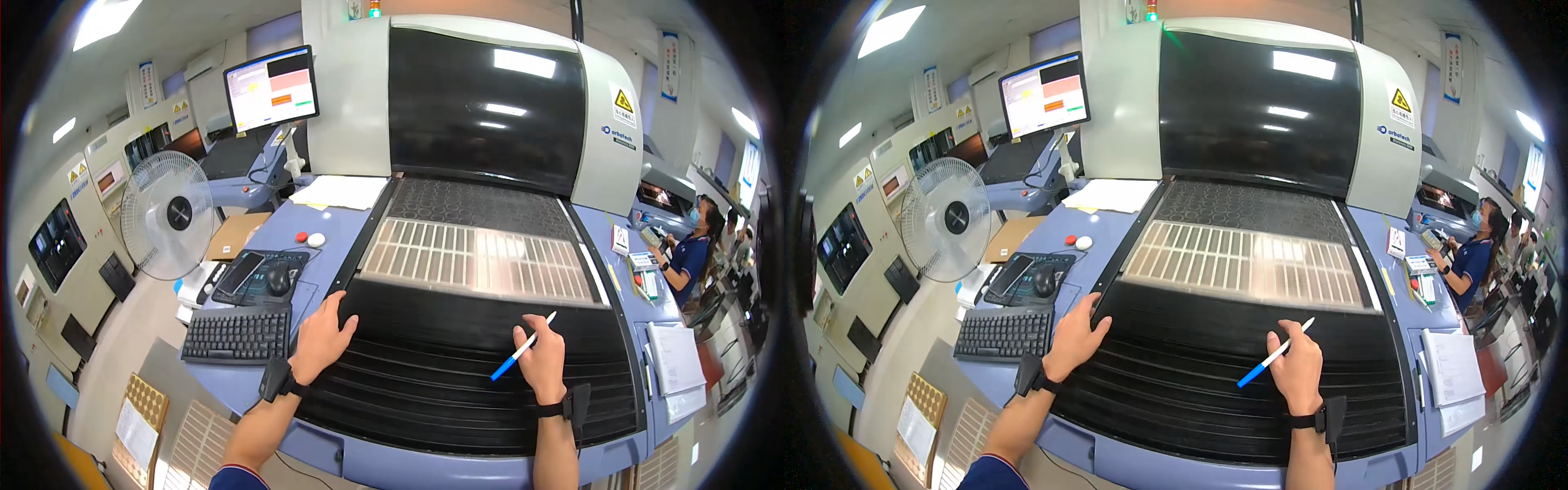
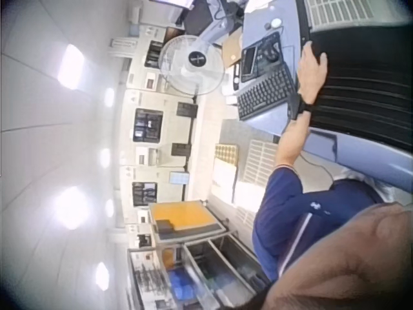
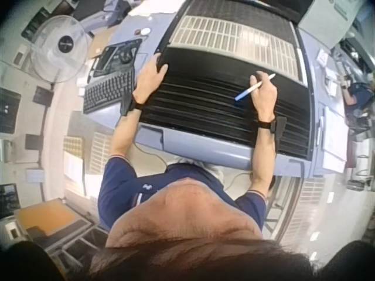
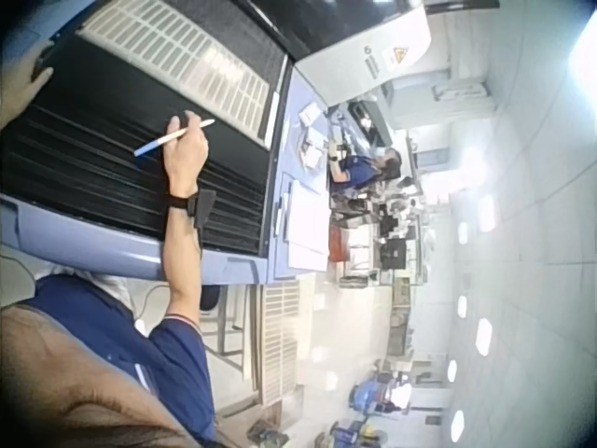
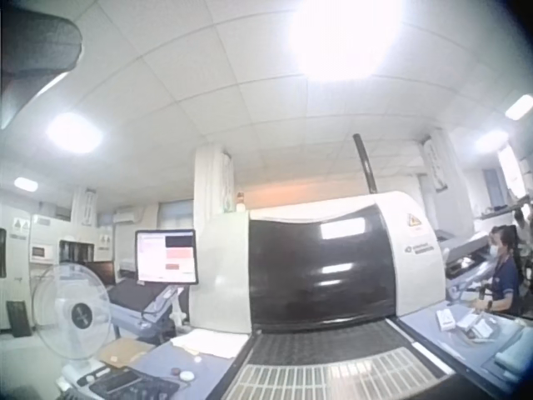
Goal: The recorder inspects several circuit panels, marking them with a pen and placing them onto a machine surface.
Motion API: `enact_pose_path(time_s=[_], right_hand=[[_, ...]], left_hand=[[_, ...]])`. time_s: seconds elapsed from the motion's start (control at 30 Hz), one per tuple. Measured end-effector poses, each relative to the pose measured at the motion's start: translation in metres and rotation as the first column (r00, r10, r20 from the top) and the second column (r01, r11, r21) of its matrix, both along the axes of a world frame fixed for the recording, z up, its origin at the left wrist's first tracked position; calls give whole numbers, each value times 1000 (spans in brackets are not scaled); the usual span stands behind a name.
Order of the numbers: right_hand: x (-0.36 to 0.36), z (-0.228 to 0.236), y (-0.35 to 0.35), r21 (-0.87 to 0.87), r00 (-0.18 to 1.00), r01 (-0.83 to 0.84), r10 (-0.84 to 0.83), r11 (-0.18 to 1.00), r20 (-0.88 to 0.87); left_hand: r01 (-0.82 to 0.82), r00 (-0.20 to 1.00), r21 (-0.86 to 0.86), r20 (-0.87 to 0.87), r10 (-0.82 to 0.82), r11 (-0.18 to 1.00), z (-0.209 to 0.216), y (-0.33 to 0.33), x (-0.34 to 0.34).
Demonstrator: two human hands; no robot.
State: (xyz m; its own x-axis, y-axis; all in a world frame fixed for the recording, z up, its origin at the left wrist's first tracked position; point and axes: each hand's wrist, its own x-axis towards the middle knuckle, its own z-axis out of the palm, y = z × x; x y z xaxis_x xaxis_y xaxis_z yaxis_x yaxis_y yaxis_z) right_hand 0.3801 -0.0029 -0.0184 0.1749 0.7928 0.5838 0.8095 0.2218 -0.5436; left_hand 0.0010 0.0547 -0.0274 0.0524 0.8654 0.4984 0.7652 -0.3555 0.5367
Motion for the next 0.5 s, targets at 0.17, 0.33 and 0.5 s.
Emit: enact_pose_path(time_s=[0.17,0.33,0.5], right_hand=[[3,-12,-3,-180,995,-51,65,982,72],[3,-19,2,-382,970,-167,220,909,100],[-19,-6,-1,-469,956,-173,262,866,133]], left_hand=[[-54,942,-12,-332,47,998,-14,-5,4],[-38,963,-154,-269,-5,987,-18,-8,11],[21,875,-108,483,34,994,-17,13,-6]])
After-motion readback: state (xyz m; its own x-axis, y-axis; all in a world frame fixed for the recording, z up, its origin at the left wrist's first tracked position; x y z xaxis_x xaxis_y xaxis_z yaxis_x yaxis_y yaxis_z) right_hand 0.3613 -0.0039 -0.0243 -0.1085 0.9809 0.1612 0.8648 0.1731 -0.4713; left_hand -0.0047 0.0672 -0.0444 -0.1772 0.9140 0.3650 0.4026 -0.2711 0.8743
